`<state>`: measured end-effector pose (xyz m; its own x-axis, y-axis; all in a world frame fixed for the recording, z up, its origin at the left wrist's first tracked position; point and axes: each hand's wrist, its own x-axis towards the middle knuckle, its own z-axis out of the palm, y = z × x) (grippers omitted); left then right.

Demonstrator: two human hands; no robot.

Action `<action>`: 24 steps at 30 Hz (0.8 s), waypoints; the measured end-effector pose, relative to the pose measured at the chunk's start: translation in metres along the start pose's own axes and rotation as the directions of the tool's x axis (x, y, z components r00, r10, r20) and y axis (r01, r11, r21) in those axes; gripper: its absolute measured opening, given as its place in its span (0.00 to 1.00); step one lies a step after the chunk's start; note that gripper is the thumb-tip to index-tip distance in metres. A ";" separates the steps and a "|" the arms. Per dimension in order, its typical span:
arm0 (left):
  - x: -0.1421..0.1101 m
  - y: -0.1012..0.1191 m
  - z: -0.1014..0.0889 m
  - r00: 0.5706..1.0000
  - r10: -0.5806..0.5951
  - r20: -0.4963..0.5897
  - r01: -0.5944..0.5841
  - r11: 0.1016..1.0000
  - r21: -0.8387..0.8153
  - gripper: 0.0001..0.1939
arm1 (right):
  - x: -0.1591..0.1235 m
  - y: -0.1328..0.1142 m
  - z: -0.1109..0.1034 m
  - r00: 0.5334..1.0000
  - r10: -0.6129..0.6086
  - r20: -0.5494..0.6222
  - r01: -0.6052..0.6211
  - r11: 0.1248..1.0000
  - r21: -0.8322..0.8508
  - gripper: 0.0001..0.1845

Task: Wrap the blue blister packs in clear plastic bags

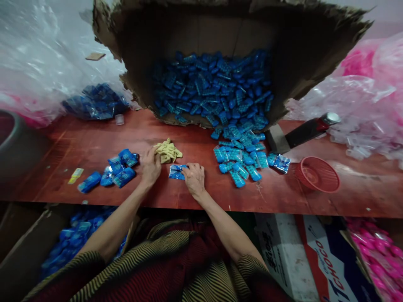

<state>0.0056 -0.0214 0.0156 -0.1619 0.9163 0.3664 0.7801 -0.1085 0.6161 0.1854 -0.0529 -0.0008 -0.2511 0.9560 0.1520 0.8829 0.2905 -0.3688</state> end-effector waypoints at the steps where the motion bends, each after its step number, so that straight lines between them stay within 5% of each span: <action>1: -0.012 0.009 -0.004 0.997 -0.056 -0.059 0.049 0.993 -0.109 0.16 | 0.000 0.000 -0.001 1.000 0.001 -0.004 -0.001 1.000 0.005 0.12; 4: -0.045 0.034 -0.012 0.945 -0.327 -0.002 0.285 0.825 -0.488 0.17 | -0.003 0.000 -0.009 0.999 0.005 -0.046 -0.004 1.000 0.020 0.14; 7: -0.063 0.051 -0.012 0.756 -0.578 0.308 0.609 0.447 -0.656 0.22 | -0.009 -0.004 -0.020 0.994 0.004 -0.110 0.001 0.999 0.046 0.15; 9: -0.065 0.058 -0.009 0.653 -0.562 0.508 0.715 0.236 -0.658 0.23 | -0.013 -0.009 -0.028 0.990 -0.013 -0.137 0.027 0.994 0.102 0.14; 12: -0.061 0.065 -0.004 0.619 -0.483 0.620 0.728 0.055 -0.684 0.20 | -0.017 -0.016 -0.033 0.986 0.005 -0.164 0.043 0.957 0.287 0.13; 14: -0.058 0.067 -0.003 0.633 -0.475 0.612 0.704 0.025 -0.709 0.18 | -0.015 -0.017 -0.032 0.982 0.116 -0.146 -0.029 0.867 0.497 0.15; 16: -0.055 0.067 -0.003 0.654 -0.490 0.576 0.688 0.068 -0.722 0.17 | -0.011 -0.017 -0.030 0.969 0.246 -0.017 -0.157 0.669 0.726 0.18; 18: -0.054 0.065 -0.003 0.679 -0.514 0.525 0.670 0.141 -0.729 0.15 | -0.006 -0.015 -0.026 0.949 0.271 0.161 -0.269 0.428 0.863 0.17; 20: -0.055 0.062 -0.001 0.711 -0.525 0.468 0.640 0.210 -0.739 0.13 | -0.004 -0.015 -0.024 0.935 0.239 0.262 -0.324 0.276 0.905 0.14; 24: -0.057 0.059 0.004 0.730 -0.522 0.441 0.623 0.243 -0.743 0.11 | -0.006 -0.018 -0.019 0.936 0.278 0.218 -0.303 0.317 0.899 0.10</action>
<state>0.0629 -0.0782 0.0287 -0.2595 0.8955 -0.3616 -0.3603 0.2576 0.8966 0.1783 -0.0646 0.0229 -0.0762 0.9842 -0.1598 -0.0006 -0.1603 -0.9871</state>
